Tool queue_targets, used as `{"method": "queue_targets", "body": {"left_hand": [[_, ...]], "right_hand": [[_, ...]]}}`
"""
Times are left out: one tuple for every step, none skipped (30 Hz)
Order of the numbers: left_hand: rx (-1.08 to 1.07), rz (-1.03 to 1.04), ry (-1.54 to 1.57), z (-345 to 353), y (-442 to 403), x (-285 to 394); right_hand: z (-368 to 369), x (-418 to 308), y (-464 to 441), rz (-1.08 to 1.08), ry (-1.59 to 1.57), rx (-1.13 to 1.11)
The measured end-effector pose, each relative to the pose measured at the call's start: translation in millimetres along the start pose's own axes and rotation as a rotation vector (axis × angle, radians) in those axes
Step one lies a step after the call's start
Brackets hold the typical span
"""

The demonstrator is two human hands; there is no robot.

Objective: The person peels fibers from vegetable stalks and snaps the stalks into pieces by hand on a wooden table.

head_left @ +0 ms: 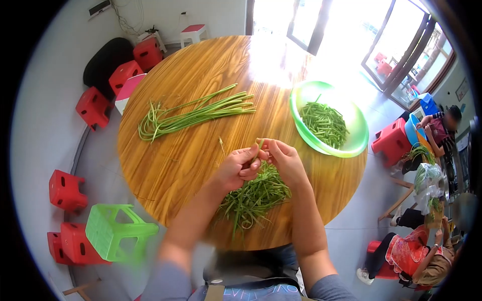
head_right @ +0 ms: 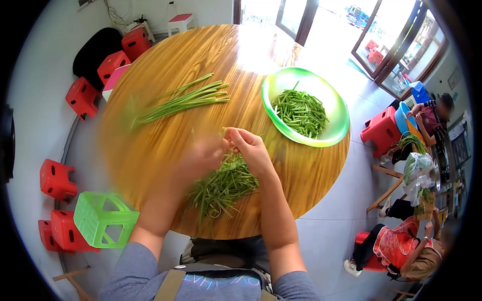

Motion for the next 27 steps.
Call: {"method": "queue_targets", "body": {"left_hand": [[-0.027,-0.003,-0.007,1,-3,-4],[-0.049,-0.006,-0.013,1,-5,-9],[-0.056,-0.025,0.021,4,-4,-9],[-0.063,-0.045,0.056,8,-4,-9],[-0.051,-0.082,0.132,11,-2,-10],[-0.039,-0.121,0.21,15,0,-11],[-0.043,-0.128,0.188,15,0,-12],[-0.047,-0.135,0.164,15,0,-13],[-0.053,-0.141,0.138,16,0,-13],[-0.074,-0.135,0.15,16,0,-12],[-0.094,-0.128,0.161,15,0,-11],[-0.113,-0.121,0.173,16,1,-10],[-0.091,-0.078,0.126,15,2,-6],[-0.069,-0.036,0.08,16,3,-2],[-0.047,0.006,0.035,16,4,2],[-0.05,0.026,0.041,15,4,3],[-0.053,0.047,0.048,12,3,4],[-0.054,0.069,0.054,10,3,5],[-0.036,0.06,0.067,8,2,5],[-0.018,0.049,0.08,6,2,5],[0.0,0.036,0.092,4,2,4],[0.019,0.018,0.097,4,2,5],[0.038,0.002,0.104,4,2,7],[0.058,-0.014,0.114,5,3,7],[0.058,-0.014,0.096,8,4,9],[0.058,-0.016,0.078,11,4,10],[0.057,-0.02,0.058,13,5,10]], "right_hand": [[4,0,0,0.001,-0.043,-0.029],[8,-1,2,0.0,-0.087,-0.055],[11,-2,3,-0.002,-0.13,-0.081],[8,-2,3,0.0,-0.156,-0.033],[5,-1,2,0.003,-0.182,0.016],[0,0,2,0.007,-0.207,0.067],[-6,4,0,-0.009,-0.239,0.107],[-11,9,-2,0.0,-0.234,0.104],[-14,10,-3,0.008,-0.229,0.1],[-16,11,-4,0.013,-0.223,0.095],[-22,10,-2,-0.018,-0.137,0.176],[-22,2,0,-0.049,-0.051,0.256],[-24,-3,3,-0.078,0.035,0.336],[-24,-2,3,-0.041,0.124,0.326],[-26,-1,3,-0.005,0.215,0.315],[-27,-1,3,0.031,0.306,0.304],[-28,1,3,0.031,0.478,0.317],[-22,-3,3,-0.062,0.609,0.29],[-14,-5,4,-0.158,0.739,0.26],[-6,-6,4,-0.254,0.865,0.23],[-4,-9,3,-0.293,0.883,0.238],[-12,-7,3,-0.198,0.819,0.282],[-19,-8,6,-0.103,0.756,0.323],[-22,-9,9,-0.007,0.693,0.362],[-23,-13,10,-0.158,0.616,0.403],[-23,-11,7,-0.149,0.497,0.376],[-23,-10,5,-0.139,0.378,0.351]]}}
Point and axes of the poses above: each hand's wrist, its own y-axis away from the middle knuckle, its own z-axis out of the palm, x = y × z, the point moved 7 cm from there along -y, towards the middle knuckle, and after that the axes turned 7 degrees about -x, right-handed, at the moved point
